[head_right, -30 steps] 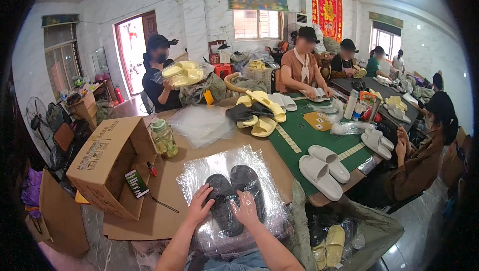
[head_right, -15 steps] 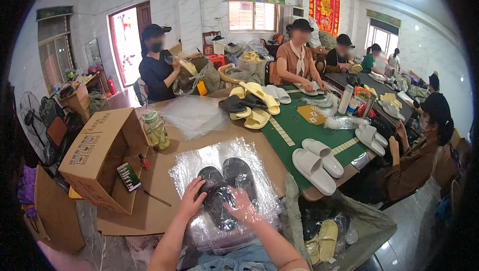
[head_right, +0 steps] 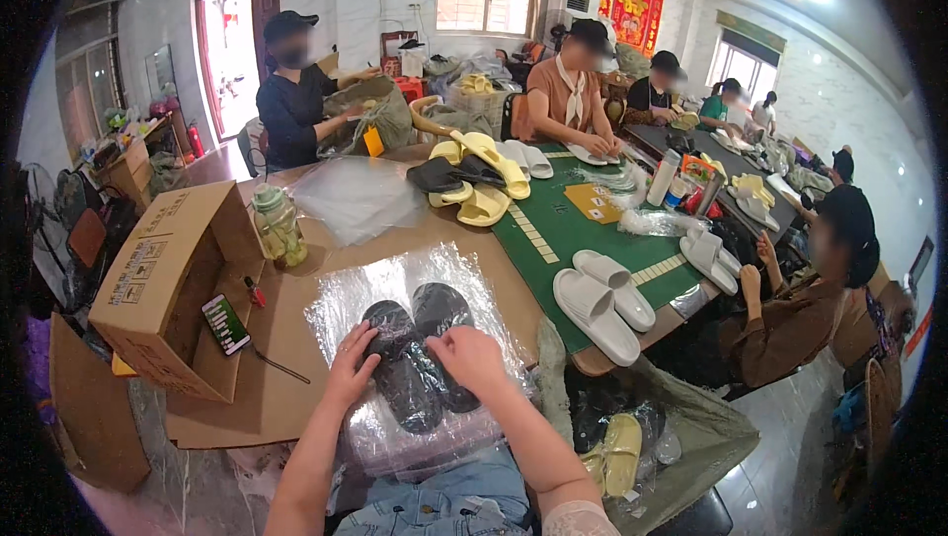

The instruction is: The person sits at a table in a workshop and wraps pairs of slippers in bubble wrap. They handle multiple pairs of black, white, and yellow slippers, placing them on a sheet of bubble wrap, folding the wrap around them, and setting the wrapped units aside.

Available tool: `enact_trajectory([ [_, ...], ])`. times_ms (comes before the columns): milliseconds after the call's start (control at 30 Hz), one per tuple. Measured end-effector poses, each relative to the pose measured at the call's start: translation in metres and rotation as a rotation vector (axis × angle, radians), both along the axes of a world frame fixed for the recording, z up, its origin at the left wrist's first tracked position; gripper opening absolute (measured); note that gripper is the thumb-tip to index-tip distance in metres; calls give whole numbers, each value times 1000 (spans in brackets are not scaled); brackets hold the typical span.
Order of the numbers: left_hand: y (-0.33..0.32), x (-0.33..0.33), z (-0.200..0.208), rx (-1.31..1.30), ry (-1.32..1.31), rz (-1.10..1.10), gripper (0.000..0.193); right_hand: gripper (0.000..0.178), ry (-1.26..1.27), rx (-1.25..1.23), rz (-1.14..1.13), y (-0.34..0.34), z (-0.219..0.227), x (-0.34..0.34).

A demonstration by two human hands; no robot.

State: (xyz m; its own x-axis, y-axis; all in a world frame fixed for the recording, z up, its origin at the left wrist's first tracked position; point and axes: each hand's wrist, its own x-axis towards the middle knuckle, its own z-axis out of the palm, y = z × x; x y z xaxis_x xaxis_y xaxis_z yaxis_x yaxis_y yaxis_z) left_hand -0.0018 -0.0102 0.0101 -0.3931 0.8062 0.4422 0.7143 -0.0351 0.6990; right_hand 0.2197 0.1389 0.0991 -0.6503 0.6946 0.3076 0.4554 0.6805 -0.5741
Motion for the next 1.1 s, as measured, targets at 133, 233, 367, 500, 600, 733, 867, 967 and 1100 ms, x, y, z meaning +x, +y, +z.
enact_trajectory([
  [133, -1, 0, -1, -4, 24, 1, 52, 55, -306, 206, -77, 0, -45, -41],
  [233, 0, 1, 1, -7, 45, 9, 53, 43, -195, 123, -69, 5, -67, -55],
  [367, -1, 3, 5, -44, 83, 20, 54, 30, -36, 97, -44, 5, -75, -63],
  [500, 1, 1, -3, -70, 92, 111, 57, 29, -10, 82, -46, 4, -76, -59],
  [600, 4, 0, -9, -105, 111, 130, 60, 30, -59, 64, -63, 0, -73, -49],
  [733, 8, -3, -18, -131, 126, 133, 60, 42, -138, 51, -144, -3, -77, -44],
  [867, 6, -2, -16, -124, 140, 126, 60, 48, -190, 62, -99, 2, -71, -48],
  [967, 7, 1, -11, -112, 144, 134, 58, 39, -145, 138, -38, 8, -76, -46],
  [1100, 7, 0, -9, -125, 105, 121, 57, 34, -96, 83, 11, 10, -76, -26],
])
